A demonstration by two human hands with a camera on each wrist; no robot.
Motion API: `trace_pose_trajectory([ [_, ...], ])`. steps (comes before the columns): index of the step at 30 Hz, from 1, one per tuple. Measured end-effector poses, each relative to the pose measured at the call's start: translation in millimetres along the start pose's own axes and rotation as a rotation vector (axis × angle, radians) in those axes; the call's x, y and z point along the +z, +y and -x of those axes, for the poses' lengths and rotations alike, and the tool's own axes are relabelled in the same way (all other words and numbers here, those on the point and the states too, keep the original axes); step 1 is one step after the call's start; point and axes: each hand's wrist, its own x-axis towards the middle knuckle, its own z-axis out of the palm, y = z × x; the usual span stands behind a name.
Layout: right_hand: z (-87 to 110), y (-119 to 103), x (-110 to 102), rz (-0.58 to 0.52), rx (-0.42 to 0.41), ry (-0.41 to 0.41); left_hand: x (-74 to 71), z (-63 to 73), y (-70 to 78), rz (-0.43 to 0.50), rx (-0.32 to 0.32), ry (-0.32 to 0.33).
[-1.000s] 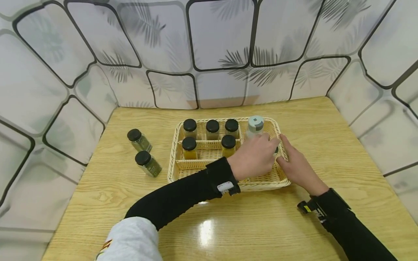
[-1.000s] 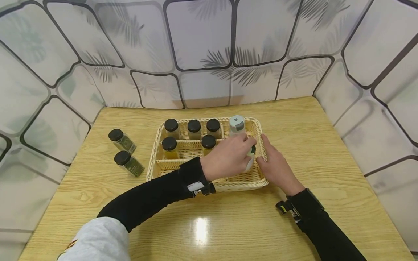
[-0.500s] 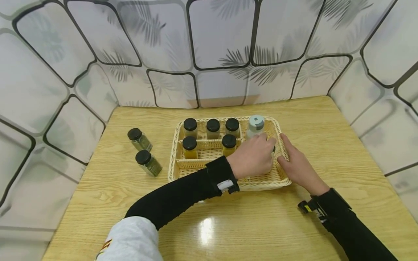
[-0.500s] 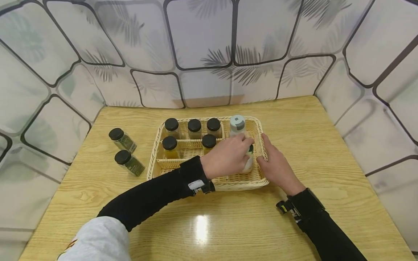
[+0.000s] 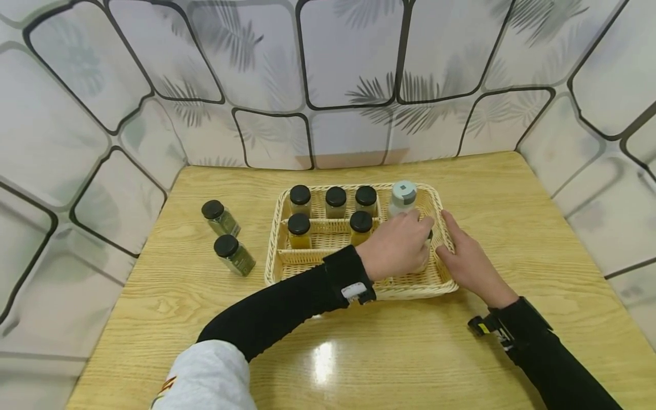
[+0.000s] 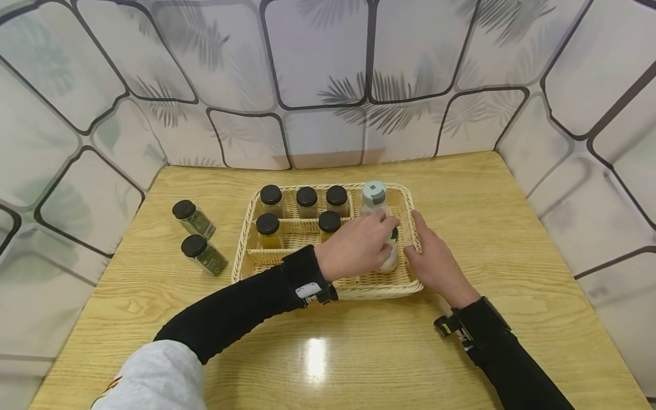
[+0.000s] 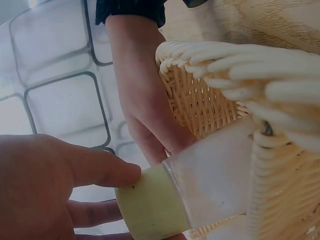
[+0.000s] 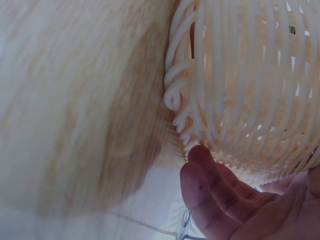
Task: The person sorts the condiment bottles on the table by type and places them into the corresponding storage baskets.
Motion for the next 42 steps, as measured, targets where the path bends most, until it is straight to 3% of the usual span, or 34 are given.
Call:
trace_pose_trajectory([
  [18, 0.3, 0, 3, 0.009, -0.008, 0.012, -2.5, 7.4, 1.5, -0.037, -0.004, 0.057],
  [23, 1.0, 0, 2, 0.007, -0.008, 0.012, -7.2, 17.2, 2.3, -0.076, 0.019, 0.115],
  [32, 0.4, 2, 2, 0.009, -0.016, 0.019, -24.7, 36.3, 0.5, -0.022, -0.013, 0.157],
  [42, -0.1, 2, 3, -0.002, -0.002, 0.016, -48.0, 63.9, -17.4, 0.005, -0.045, 0.264],
])
